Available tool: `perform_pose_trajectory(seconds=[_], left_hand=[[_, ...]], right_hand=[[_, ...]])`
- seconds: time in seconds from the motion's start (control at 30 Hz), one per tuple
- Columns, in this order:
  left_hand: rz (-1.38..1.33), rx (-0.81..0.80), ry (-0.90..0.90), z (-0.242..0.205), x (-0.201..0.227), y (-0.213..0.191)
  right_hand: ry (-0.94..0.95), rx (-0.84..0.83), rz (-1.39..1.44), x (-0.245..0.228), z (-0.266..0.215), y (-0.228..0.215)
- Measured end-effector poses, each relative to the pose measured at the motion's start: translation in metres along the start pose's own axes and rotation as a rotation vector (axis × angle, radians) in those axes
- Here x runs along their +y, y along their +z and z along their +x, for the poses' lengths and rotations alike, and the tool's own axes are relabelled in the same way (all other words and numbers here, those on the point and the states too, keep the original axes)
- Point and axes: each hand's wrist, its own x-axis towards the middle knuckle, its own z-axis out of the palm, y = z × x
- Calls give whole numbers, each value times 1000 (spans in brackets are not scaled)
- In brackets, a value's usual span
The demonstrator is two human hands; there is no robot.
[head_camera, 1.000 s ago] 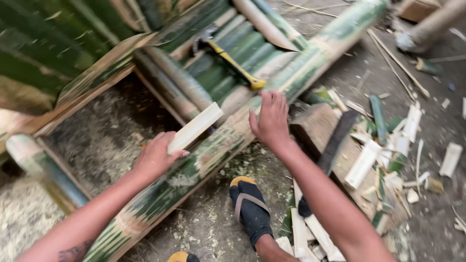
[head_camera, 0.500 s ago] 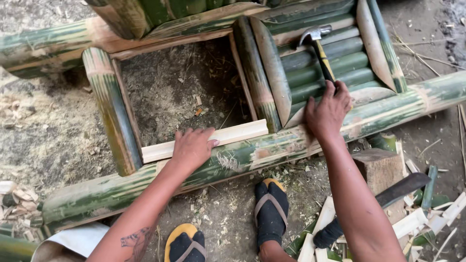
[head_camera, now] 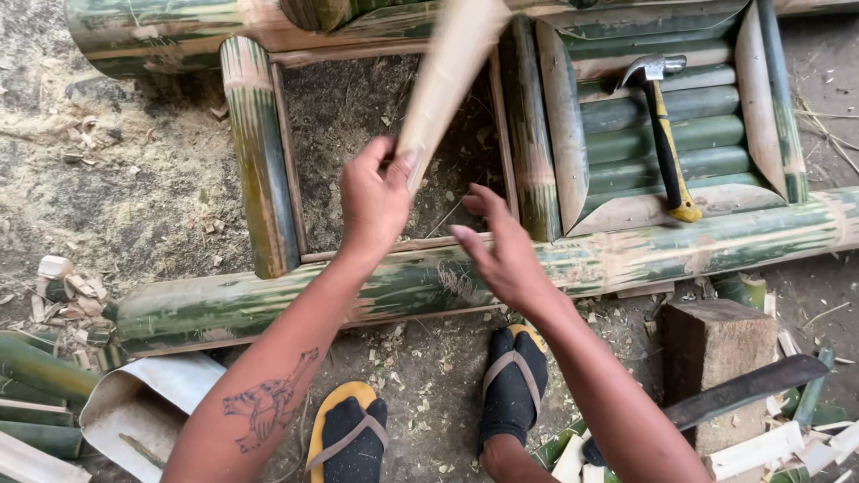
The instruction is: The person assembles a bamboo chair by splitting bamboo strips, positioning them into the frame, and hammering nails to secure them. The person also uses a machete to split bamboo and a hammer to drive nails.
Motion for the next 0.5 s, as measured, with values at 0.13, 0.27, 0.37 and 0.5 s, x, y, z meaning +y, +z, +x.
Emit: perform_pose_trajectory(seconds=[0.13,0.27,0.37,0.5], left_hand=[[-835,146,-262,-14,-8,-1],[-141,-271,-681,-46,-43,-38],[530,-218,-384,-59,-80,-70],[914,-190,482,-37,-107,-114]], right_hand=[[196,-141,-39,-2,35,3],[12,-218,-210,36,57,-12],[-4,-276,-341,65,53,-15],[3,-342,-358,71,53,-15]])
